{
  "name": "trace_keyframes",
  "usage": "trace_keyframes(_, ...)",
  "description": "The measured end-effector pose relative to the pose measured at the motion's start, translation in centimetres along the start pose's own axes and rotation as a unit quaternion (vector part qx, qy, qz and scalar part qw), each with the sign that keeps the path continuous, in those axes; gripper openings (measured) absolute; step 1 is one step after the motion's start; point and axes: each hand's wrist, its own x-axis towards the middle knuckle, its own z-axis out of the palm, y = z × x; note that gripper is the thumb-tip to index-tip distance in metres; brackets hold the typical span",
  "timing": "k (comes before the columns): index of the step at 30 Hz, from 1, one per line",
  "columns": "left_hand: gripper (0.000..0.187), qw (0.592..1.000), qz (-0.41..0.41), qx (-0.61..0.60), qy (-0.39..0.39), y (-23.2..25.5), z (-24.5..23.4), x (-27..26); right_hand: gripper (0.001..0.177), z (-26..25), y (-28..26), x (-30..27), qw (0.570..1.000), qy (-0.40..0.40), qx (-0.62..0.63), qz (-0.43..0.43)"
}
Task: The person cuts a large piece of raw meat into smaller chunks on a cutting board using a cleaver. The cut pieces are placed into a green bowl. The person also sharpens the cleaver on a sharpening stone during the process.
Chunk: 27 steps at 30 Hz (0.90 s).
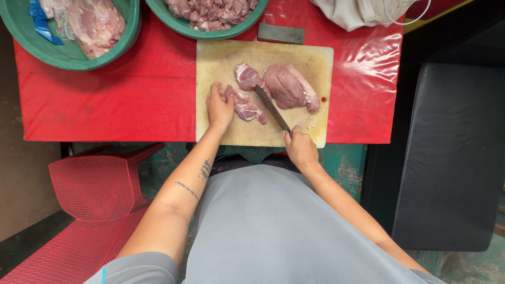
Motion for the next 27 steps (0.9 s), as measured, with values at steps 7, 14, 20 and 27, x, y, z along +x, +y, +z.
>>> trace_keyframes(7,0.03,0.881,0.429,0.176,-0.097,-1.4,-0.4,-3.9,0.03,-1.0,1.6,-0.4,0.992,-0.042,0.112,-0.043)
trace_keyframes(14,0.029,0.86,0.462,0.192,-0.102,-1.6,-1.7,-4.6,0.031,-1.7,1.5,-2.1,0.995,-0.046,0.06,-0.058)
trace_keyframes(20,0.038,0.856,0.47,0.168,-0.133,-2.1,-1.9,-4.2,0.033,-1.4,-0.7,-3.2,0.999,-0.021,0.035,-0.025)
trace_keyframes(27,0.039,0.868,0.456,0.156,-0.12,-2.4,-1.8,-4.9,0.033,0.7,-2.1,-2.3,0.995,-0.003,0.044,-0.091)
